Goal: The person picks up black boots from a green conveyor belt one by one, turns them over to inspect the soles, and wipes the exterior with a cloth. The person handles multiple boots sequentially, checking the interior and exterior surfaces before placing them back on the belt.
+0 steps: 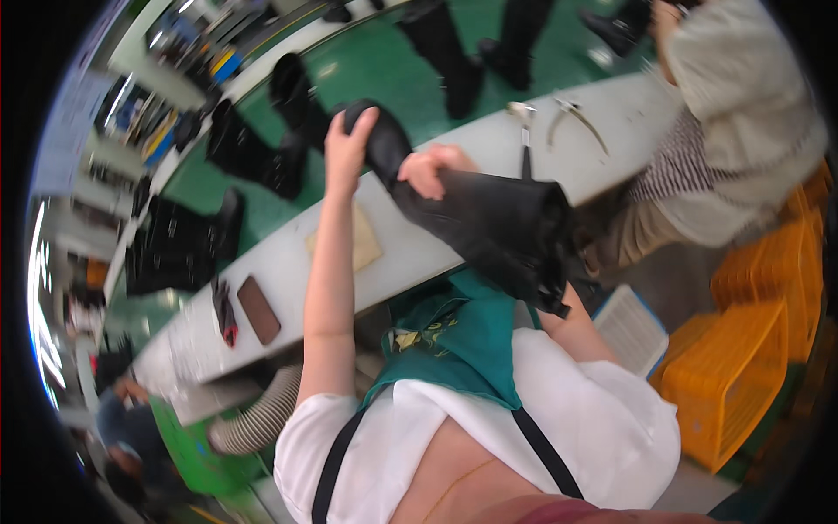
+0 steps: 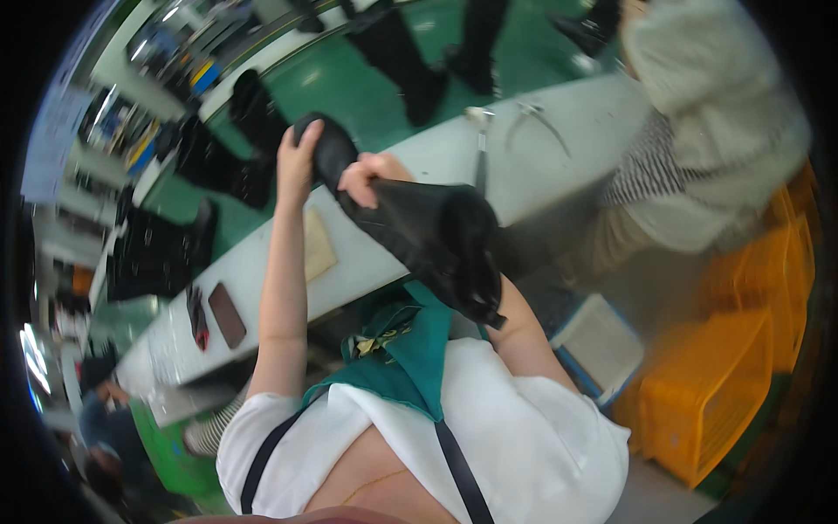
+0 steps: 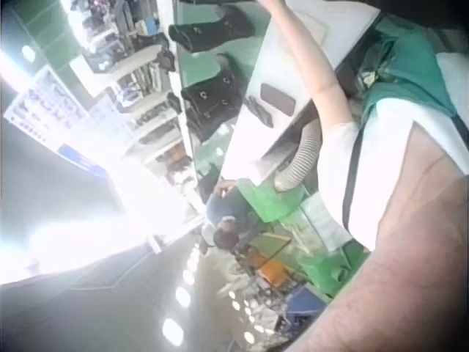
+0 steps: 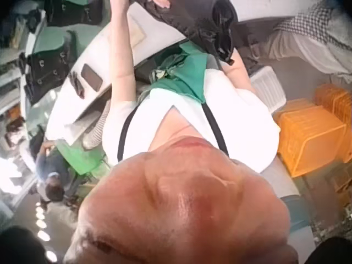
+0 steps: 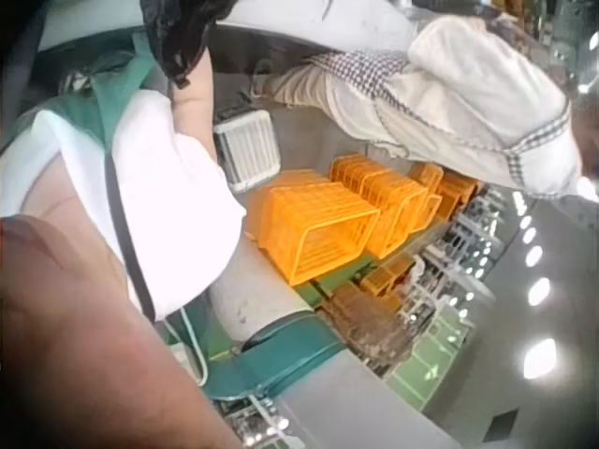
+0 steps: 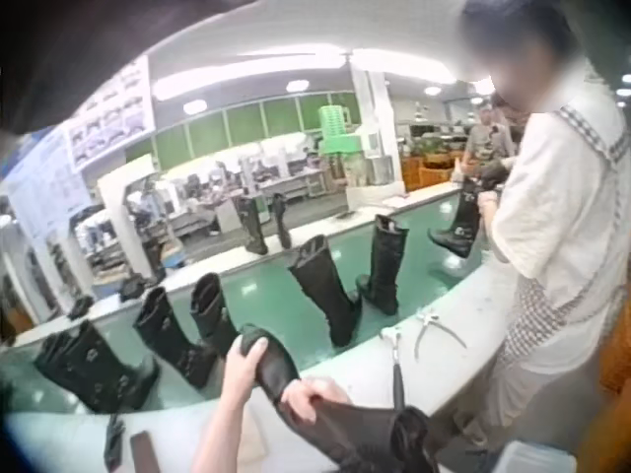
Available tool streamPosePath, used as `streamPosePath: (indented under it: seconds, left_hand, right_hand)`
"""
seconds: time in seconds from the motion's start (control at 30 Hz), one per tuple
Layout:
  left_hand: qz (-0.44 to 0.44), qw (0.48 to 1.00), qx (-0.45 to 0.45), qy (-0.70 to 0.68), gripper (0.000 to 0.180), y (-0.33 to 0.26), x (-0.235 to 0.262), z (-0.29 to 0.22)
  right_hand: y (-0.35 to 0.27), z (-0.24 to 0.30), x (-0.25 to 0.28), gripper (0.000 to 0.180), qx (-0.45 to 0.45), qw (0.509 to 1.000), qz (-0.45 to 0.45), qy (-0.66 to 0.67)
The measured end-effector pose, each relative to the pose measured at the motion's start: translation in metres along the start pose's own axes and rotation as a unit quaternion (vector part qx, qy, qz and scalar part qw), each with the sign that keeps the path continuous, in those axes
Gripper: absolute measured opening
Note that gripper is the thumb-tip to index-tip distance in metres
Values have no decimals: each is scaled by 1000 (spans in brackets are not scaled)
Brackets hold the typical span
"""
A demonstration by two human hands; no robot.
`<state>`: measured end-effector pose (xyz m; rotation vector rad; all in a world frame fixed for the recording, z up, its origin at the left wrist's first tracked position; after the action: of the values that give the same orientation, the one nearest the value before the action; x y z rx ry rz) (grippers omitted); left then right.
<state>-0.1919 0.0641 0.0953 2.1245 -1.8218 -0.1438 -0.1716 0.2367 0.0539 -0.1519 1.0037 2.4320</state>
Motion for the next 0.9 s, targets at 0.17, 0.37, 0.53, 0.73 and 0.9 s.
streamPosePath:
  seconds: [0.17, 0.37, 0.53, 0.73, 0.9]
  left_hand:
    - [-6, 1000, 3, -31, 45, 1, -12, -3]
    - [27, 985, 43, -167, 52, -5, -11, -1]
    - [122, 914, 162, -350, 58, -24, -3, -3]
    - [187, 876, 107, -432, 45, -36, -18, -21]
    - [224, 879, 126, -401, 35, -42, -27, -34]
  right_hand:
    - [2, 29, -2, 52, 61, 995, 61, -45]
    - [-1, 31, 18, 52, 100, 988, 112, 39]
    - [-23, 29, 32, 42, 196, 933, -27, 299]
    - [-35, 33, 30, 34, 258, 741, -25, 620]
    - [-37, 42, 37, 44, 250, 681, 18, 688]
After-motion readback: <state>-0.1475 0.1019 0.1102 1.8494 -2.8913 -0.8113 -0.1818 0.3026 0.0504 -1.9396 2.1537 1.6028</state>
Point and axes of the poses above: each hand's wrist, its own y-axis towards the middle knuckle, its own x-axis out of the back of the hand, z = x × y, the point moved 1 cm from there along y, towards the middle knuckle, and after that the axes turned 7 degrees about z, right-handed, at the moved point
